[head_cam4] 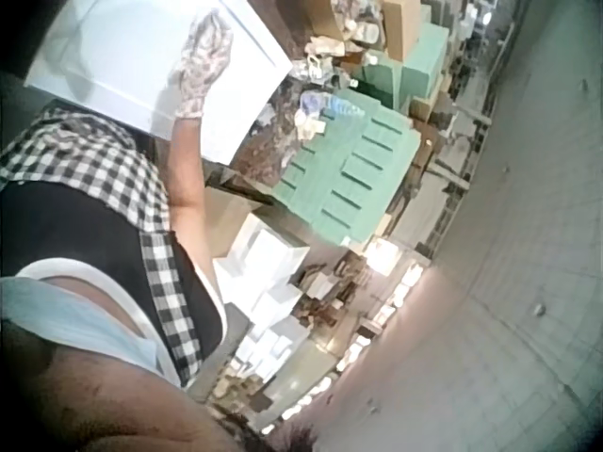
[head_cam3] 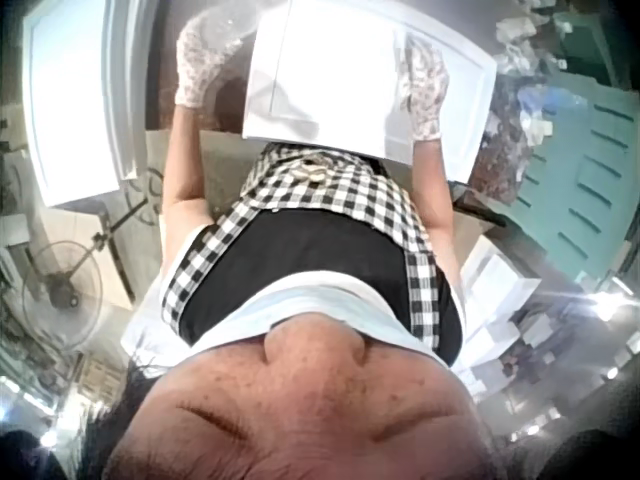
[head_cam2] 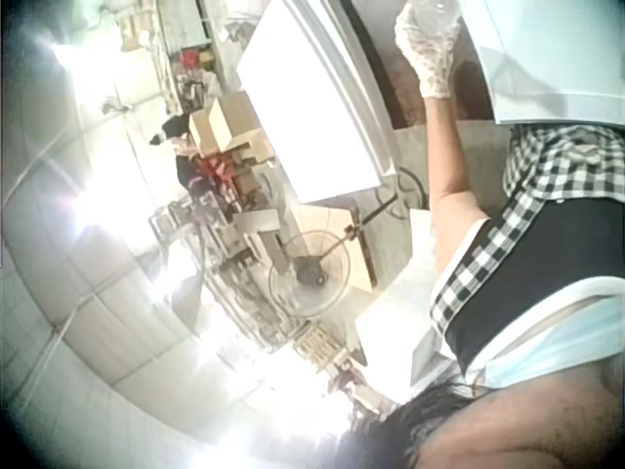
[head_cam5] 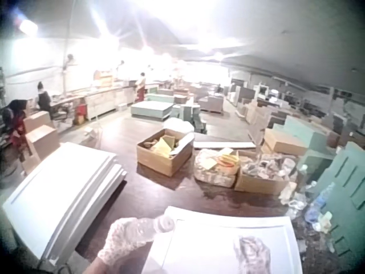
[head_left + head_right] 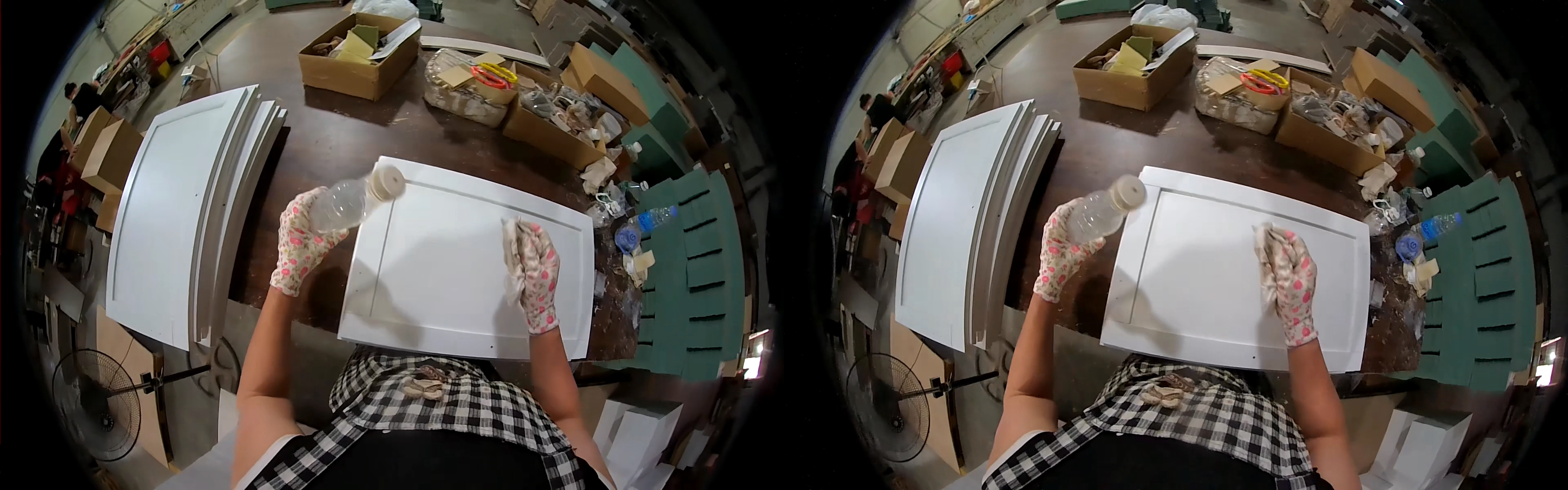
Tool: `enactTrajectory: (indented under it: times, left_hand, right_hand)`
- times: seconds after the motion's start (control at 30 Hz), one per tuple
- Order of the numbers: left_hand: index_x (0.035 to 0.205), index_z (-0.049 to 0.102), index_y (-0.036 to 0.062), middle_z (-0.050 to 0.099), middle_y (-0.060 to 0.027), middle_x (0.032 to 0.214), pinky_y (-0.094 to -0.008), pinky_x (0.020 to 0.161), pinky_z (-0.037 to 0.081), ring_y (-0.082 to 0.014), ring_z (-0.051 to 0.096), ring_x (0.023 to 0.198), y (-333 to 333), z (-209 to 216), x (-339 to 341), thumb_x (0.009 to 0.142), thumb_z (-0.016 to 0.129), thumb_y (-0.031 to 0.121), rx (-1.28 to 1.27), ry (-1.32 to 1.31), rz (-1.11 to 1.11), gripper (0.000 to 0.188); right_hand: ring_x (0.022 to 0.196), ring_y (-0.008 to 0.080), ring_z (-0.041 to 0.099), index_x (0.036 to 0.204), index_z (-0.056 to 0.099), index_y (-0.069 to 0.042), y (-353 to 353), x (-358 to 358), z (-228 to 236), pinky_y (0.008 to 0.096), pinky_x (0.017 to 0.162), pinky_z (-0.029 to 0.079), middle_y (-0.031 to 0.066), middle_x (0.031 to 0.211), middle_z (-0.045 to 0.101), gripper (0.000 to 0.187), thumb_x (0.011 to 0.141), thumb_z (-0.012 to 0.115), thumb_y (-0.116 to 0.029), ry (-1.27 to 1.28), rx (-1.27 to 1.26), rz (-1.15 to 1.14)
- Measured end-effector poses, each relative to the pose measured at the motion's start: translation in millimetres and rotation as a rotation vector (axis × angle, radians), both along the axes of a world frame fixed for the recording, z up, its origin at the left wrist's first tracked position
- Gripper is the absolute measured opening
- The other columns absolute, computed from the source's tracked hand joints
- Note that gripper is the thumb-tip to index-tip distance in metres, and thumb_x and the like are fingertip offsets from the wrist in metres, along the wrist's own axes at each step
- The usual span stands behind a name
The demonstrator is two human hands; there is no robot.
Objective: The person wipes a white cabinet door using a cloth and liquid from a bottle, then rubs a sanding block along the edges before wiping the surface again.
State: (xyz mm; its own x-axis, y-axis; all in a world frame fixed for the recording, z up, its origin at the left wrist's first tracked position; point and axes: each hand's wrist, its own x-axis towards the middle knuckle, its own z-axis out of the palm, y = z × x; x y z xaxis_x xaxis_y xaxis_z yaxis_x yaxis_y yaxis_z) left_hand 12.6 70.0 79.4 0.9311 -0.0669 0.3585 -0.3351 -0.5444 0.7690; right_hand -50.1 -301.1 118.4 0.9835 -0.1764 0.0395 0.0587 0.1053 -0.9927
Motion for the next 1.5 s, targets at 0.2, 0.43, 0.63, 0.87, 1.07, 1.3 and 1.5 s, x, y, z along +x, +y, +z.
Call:
enactTrajectory:
  times: [0.2, 0.43, 0.63, 0.87, 1.07, 1.3, 1.5]
  left_hand:
    - [0.114, 0.059, 0.0068, 0.063, -0.0091, 0.110, -0.0416, 0.089, 0.046, -0.0309, 0.057, 0.102, -45, 36, -23, 0.056, 0.086, 0.019, 0.267, -0.187, -0.038, 0.065]
    - [0.113, 0.059, 0.0127, 0.063, -0.0039, 0.103, -0.0418, 0.090, 0.040, -0.0265, 0.057, 0.100, -90, 75, -50, 0.060, 0.081, 0.015, 0.631, -0.186, 0.036, 0.057]
    - [0.109, 0.055, 0.0154, 0.057, -0.0026, 0.092, -0.0410, 0.091, 0.038, -0.0241, 0.054, 0.091, -121, 131, -46, 0.062, 0.069, 0.003, 1.013, -0.285, -0.034, 0.050]
    - [0.099, 0.059, 0.0141, 0.058, -0.0031, 0.088, -0.0415, 0.091, 0.039, -0.0242, 0.056, 0.089, -122, 139, -40, 0.067, 0.064, 0.007, 1.054, -0.307, 0.002, 0.033]
    - [0.099, 0.063, 0.0124, 0.064, -0.0045, 0.093, -0.0415, 0.084, 0.044, -0.0281, 0.059, 0.091, -75, 50, -41, 0.057, 0.080, 0.010, 0.452, -0.261, 0.241, 0.046]
    - [0.119, 0.052, 0.0094, 0.060, -0.0035, 0.112, -0.0302, 0.090, 0.050, -0.0160, 0.059, 0.103, -28, -58, -36, 0.065, 0.083, 0.006, -0.713, 0.179, 0.417, 0.063]
    - [0.125, 0.047, 0.0089, 0.057, -0.0051, 0.119, -0.0327, 0.094, 0.047, -0.0164, 0.055, 0.109, -1, -96, -36, 0.067, 0.082, 0.007, -0.795, 0.155, 0.521, 0.068]
  right_hand:
    - [0.104, 0.0128, 0.059, 0.125, 0.052, 0.000, 29, 24, 36, 0.0255, 0.090, 0.048, 0.0076, 0.116, 0.060, 0.033, 0.097, 0.052, -0.018, -0.195, 0.183, 0.148]
    - [0.099, 0.0103, 0.057, 0.125, 0.052, 0.000, 28, 7, -6, 0.0237, 0.085, 0.048, 0.0052, 0.114, 0.060, 0.032, 0.099, 0.049, -0.018, 0.027, 0.182, 0.151]
    - [0.110, 0.0194, 0.057, 0.127, 0.048, 0.001, 23, -8, -37, 0.0329, 0.094, 0.048, 0.0111, 0.124, 0.055, 0.042, 0.099, 0.046, -0.030, 0.004, 0.542, 0.114]
    - [0.108, 0.0167, 0.056, 0.124, 0.048, 0.002, 29, -1, -25, 0.0302, 0.095, 0.046, 0.0097, 0.120, 0.056, 0.038, 0.100, 0.045, -0.027, -0.049, 0.596, 0.130]
    - [0.102, 0.0143, 0.057, 0.124, 0.050, 0.001, 57, 30, 11, 0.0276, 0.088, 0.047, 0.0083, 0.115, 0.058, 0.037, 0.099, 0.045, -0.027, -0.083, 0.105, 0.231]
    - [0.098, 0.0103, 0.058, 0.121, 0.054, 0.002, 96, 48, 7, 0.0233, 0.085, 0.048, 0.0064, 0.109, 0.061, 0.028, 0.098, 0.049, -0.014, -0.039, 0.054, 0.401]
    - [0.096, 0.0112, 0.060, 0.116, 0.058, 0.002, 90, 46, -30, 0.0239, 0.082, 0.050, 0.0064, 0.106, 0.062, 0.024, 0.095, 0.052, -0.008, 0.156, -0.142, 0.486]
